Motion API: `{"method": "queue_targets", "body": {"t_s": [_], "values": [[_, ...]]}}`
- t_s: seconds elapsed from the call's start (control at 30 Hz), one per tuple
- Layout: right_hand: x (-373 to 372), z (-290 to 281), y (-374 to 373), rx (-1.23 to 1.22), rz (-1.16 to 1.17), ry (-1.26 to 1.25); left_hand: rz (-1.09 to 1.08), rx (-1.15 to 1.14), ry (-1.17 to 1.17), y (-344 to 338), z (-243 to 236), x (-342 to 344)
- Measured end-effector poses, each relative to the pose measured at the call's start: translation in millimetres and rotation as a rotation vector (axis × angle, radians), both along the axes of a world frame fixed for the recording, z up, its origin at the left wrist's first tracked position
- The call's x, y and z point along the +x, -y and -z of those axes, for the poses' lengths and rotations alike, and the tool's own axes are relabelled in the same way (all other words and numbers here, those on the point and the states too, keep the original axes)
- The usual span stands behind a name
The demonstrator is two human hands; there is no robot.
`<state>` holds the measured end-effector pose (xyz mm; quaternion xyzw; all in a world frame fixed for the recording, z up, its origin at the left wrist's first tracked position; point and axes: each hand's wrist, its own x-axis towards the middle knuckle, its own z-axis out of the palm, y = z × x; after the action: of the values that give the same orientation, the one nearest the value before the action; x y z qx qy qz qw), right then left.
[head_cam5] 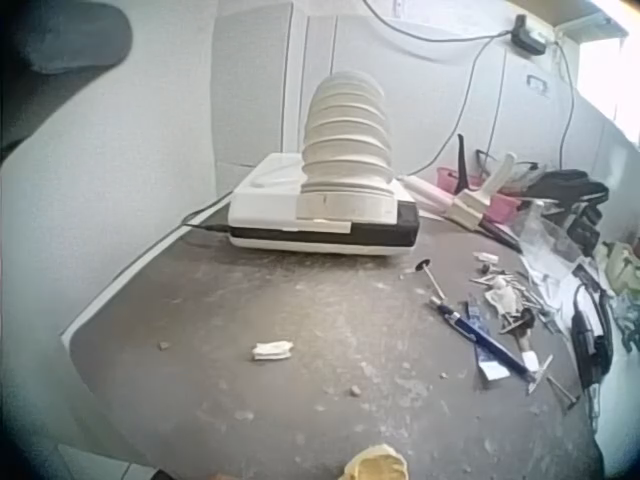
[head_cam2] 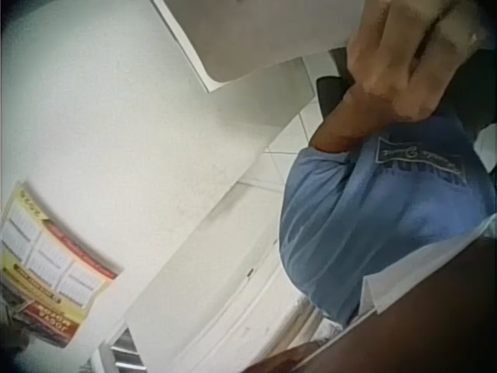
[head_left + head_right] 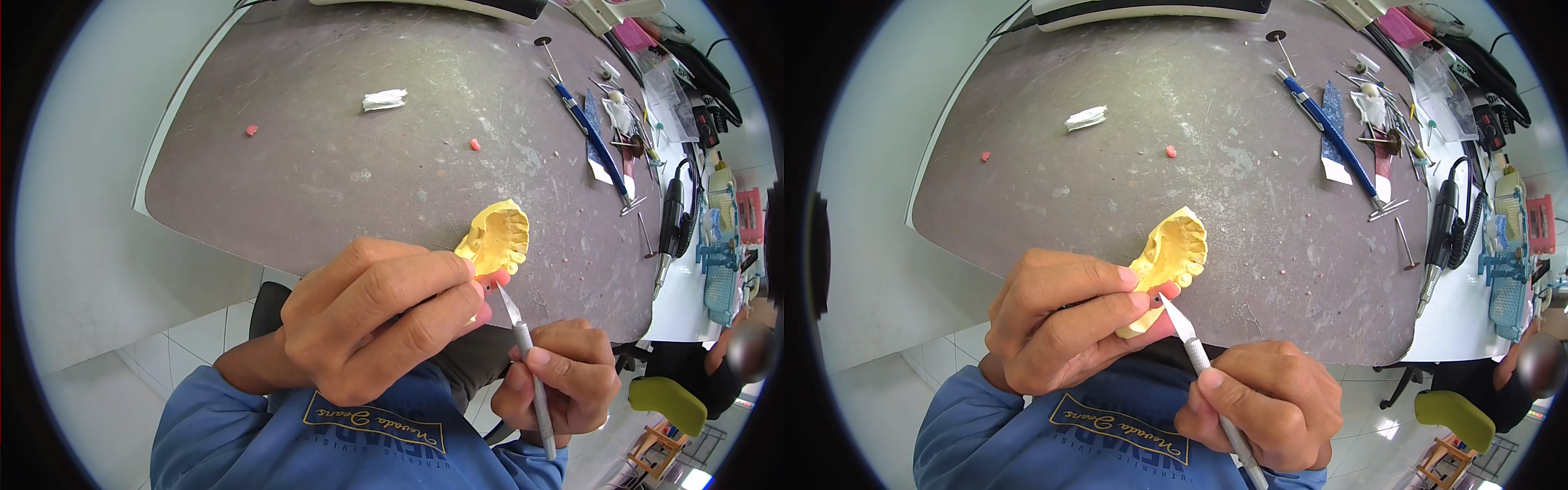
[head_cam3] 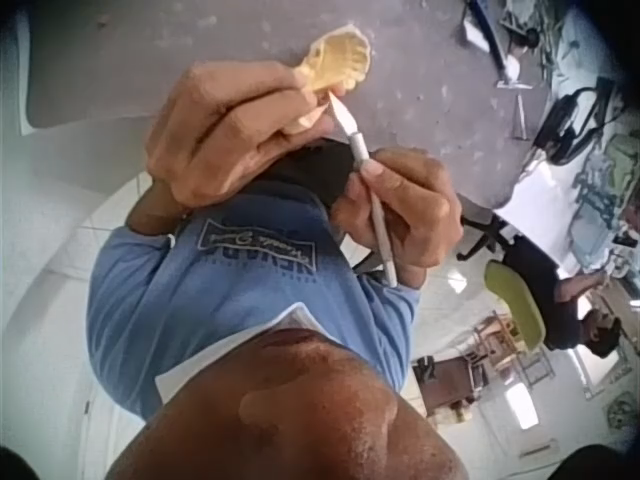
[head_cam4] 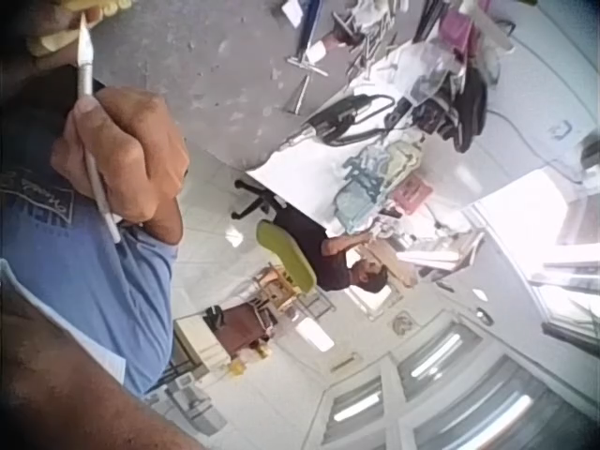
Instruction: Carving and shaping a pink wax pattern on a yellow dental cast using a scalpel tool.
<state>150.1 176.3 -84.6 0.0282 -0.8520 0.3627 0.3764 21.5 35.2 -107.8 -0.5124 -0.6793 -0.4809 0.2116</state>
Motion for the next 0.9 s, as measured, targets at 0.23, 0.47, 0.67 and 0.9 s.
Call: {"method": "queue_targets", "body": {"t_s": [0.23,0.47,0.67,0.9], "values": [[-1.4,-0.6,-3.5,0.046,-0.057,0.026,0.001,0.017,-0.028,-1.0,1.8,-1.1],[-0.5,-1.6,-2.1,0.004,-0.015,0.023,0.029,0.01,-0.01,0.1,0.0,-2.2],[0.0,3.3,-5.4,0.051,-0.077,-0.022,0.024,0.023,0.001,0.8,3.0,-1.9],[-2.5,4.5,-2.2,0.022,-0.02,-0.043,-0.018,-0.053,0.081,3.6,-7.0,1.7]]}}
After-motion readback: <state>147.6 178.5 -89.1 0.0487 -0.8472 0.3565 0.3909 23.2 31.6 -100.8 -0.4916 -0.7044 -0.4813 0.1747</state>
